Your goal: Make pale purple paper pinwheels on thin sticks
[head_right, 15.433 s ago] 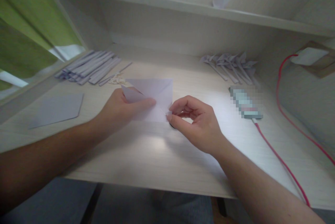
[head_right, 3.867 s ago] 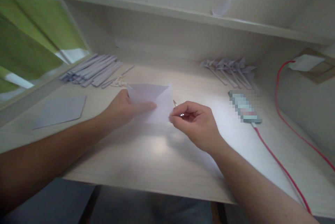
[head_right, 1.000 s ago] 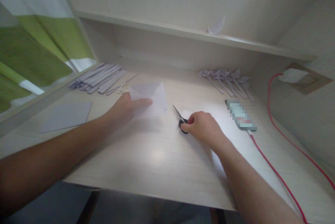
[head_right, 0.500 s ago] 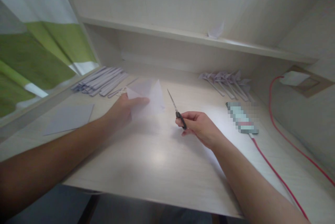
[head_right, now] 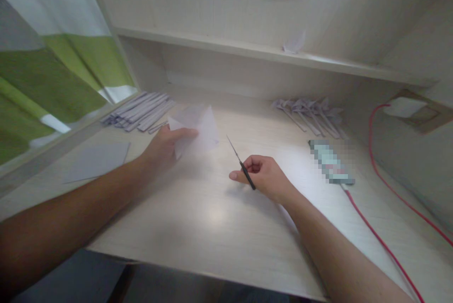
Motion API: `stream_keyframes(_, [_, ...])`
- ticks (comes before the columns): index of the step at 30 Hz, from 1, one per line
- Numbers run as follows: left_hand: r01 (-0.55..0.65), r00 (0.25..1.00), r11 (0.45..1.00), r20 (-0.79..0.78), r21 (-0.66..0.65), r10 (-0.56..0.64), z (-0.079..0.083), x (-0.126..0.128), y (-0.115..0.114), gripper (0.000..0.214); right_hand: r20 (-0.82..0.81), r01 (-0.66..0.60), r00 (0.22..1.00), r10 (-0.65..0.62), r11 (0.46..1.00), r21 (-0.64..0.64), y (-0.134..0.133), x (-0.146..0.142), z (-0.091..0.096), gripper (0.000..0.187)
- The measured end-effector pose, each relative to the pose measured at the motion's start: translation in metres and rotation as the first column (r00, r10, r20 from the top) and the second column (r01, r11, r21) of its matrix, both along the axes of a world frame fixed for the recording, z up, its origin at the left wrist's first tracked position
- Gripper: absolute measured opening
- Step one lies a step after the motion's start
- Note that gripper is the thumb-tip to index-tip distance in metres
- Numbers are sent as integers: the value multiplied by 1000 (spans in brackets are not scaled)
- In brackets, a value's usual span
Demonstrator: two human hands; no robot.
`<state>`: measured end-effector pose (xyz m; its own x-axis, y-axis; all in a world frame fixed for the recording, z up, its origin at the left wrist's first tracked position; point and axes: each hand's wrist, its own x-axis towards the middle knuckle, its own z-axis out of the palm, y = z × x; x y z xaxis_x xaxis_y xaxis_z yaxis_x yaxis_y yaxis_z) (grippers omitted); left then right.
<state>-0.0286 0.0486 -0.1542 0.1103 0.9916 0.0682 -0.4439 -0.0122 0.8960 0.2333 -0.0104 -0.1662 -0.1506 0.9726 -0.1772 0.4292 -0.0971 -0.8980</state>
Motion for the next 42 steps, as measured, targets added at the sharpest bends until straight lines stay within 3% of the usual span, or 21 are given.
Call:
stream_keyframes(11, [-58, 998, 998, -20, 29, 59, -1, 2, 0, 38, -8, -74, 997, 75, 997, 30, -2, 3, -11, 44])
stream_keyframes(20, [-34, 998, 999, -45, 40, 36, -3, 0, 0, 40, 39, -81, 996, 80, 996, 42, -6, 0, -1, 46])
stream_keyframes(34, [-35, 995, 999, -89, 24, 37, 8, 1, -9, 28, 72, -89, 994, 85, 994, 57, -5, 4, -3, 49])
stream_keyframes(42, [-29, 998, 999, -55, 34, 31, 4, 0, -5, 36, 70, -86, 994, 82, 994, 61, -5, 4, -3, 50])
